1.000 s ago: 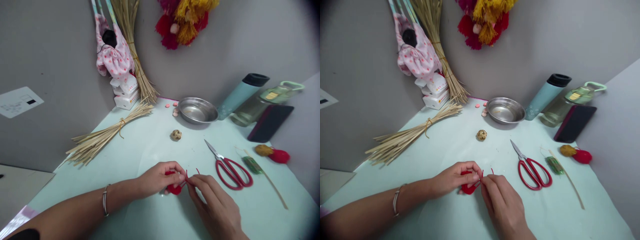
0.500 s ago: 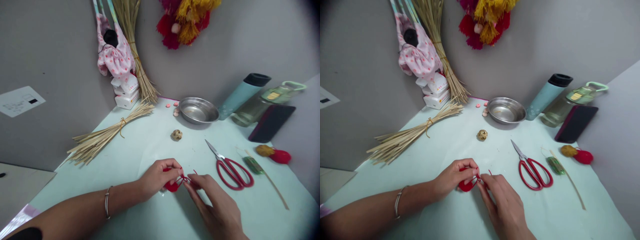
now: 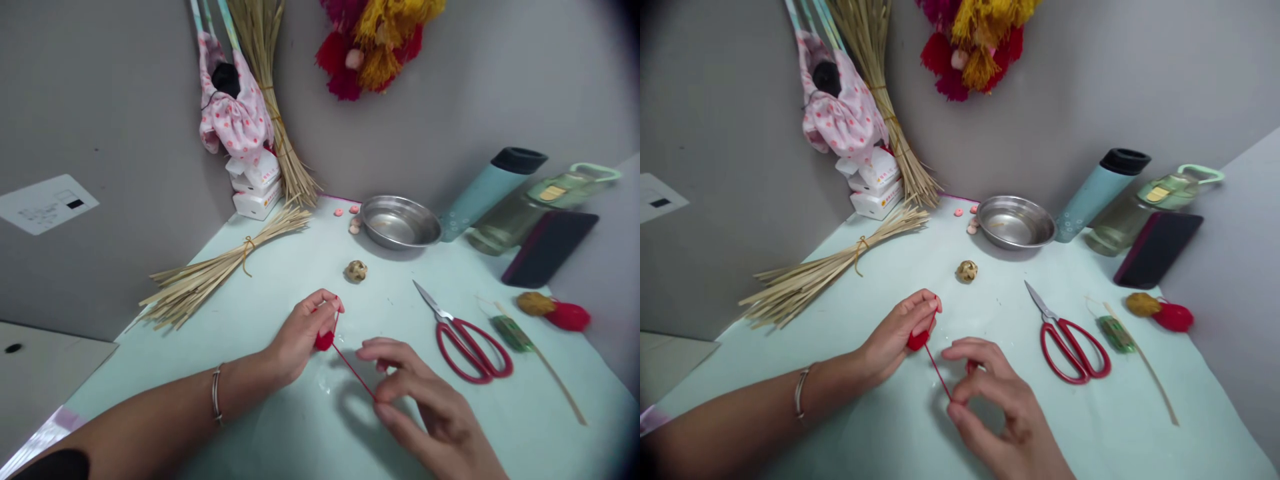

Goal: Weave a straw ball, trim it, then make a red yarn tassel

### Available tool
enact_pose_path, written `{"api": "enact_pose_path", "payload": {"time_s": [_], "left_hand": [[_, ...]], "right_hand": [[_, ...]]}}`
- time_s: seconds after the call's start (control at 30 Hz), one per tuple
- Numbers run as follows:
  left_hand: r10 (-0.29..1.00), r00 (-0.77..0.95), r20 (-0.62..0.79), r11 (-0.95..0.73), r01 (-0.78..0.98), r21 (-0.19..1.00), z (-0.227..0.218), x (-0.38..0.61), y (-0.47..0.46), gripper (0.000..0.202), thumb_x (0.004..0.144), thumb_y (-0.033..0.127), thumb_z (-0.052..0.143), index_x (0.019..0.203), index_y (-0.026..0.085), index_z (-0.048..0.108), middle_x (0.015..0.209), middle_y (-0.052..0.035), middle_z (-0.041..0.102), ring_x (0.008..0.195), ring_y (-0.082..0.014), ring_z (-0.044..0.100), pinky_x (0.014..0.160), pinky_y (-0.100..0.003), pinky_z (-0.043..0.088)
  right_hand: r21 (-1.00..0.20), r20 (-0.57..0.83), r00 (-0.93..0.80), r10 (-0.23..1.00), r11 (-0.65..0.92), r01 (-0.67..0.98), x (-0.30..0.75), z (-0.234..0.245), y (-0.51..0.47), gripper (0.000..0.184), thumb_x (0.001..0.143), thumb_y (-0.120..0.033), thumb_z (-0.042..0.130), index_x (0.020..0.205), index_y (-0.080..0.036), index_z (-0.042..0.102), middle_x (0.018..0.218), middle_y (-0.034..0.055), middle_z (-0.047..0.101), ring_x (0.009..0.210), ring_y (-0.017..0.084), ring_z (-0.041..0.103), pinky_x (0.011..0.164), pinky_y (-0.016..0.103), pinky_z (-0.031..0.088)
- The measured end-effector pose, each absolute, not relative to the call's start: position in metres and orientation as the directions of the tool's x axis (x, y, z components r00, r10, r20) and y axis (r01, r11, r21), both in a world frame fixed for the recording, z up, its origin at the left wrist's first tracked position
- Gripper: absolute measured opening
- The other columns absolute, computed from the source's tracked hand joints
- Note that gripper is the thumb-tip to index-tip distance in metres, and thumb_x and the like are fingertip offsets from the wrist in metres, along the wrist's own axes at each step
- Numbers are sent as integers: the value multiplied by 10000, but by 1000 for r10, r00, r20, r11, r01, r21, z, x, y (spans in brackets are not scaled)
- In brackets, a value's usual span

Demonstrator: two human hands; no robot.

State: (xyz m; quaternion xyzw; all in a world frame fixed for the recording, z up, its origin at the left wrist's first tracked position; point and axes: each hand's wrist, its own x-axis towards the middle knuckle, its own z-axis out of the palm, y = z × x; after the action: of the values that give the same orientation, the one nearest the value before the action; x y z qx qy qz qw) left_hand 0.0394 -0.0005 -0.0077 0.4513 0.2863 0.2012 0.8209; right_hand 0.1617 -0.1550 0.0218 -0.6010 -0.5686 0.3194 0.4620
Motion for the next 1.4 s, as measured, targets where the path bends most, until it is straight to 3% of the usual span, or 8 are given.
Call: {"api": "enact_pose_path", "payload": {"time_s": [0.1,0.2,0.37,0.8,0.93,1.07,1.23,1.4], "left_hand": [[547,792,-270,453,-9,892,-8,40,-8,245,891,425,570,835,189,540,467,108,304,451,-64,226,447,-197,197],[503,827,-251,373,54,926,-8,40,-17,243,887,414,569,817,182,550,468,100,362,446,-63,288,456,-197,239],[412,896,-165,326,24,945,-9,37,-25,284,895,452,557,826,177,532,629,50,520,495,-61,413,487,-201,316],[435,886,-162,348,0,937,-9,41,-3,287,895,443,579,971,169,544,785,4,597,522,-64,486,516,-216,387],[498,857,-132,229,16,973,-6,38,7,251,888,397,608,1008,178,588,895,-22,613,775,-122,587,756,-273,472],[584,812,-17,-19,35,999,4,33,12,294,889,402,613,1131,235,599,1232,-62,600,1215,-219,511,1082,-393,340],[318,948,-15,-124,58,991,17,30,-1,820,644,398,849,1366,273,479,1518,-102,393,1418,-329,311,1165,-484,228],[13,991,-136,64,135,989,7,32,-10,586,832,310,684,1362,229,447,1184,-92,638,1059,-226,611,940,-377,455]], "right_hand": [[-991,-26,222,975,5,-136,165,21,-154,323,858,-441,677,646,-222,570,829,43,691,837,220,668,776,339,511],[-918,-316,245,917,-230,-323,160,14,-147,324,849,-459,690,708,-204,548,568,-56,530,425,71,412,471,219,339],[-925,-364,314,877,-299,-235,146,5,-137,333,711,-462,804,765,-179,637,622,-41,529,556,97,420,520,221,303],[-926,-227,472,852,-338,167,166,17,-148,249,863,-439,626,762,-214,589,649,-36,523,548,108,396,500,233,310],[-915,-157,521,839,-322,244,176,20,-151,230,842,-438,650,769,-224,610,630,-33,532,585,133,458,521,239,345],[-910,-167,521,837,-335,246,176,27,-154,203,842,-415,652,765,-231,612,676,-26,568,636,147,488,588,255,379],[-920,-224,421,879,-333,207,164,34,-152,221,854,-393,634,723,-220,596,676,-27,573,643,141,490,606,255,378],[-926,-256,379,889,-338,166,160,33,-152,235,859,-378,627,694,-214,594,601,-35,543,569,129,437,536,253,340]]}}
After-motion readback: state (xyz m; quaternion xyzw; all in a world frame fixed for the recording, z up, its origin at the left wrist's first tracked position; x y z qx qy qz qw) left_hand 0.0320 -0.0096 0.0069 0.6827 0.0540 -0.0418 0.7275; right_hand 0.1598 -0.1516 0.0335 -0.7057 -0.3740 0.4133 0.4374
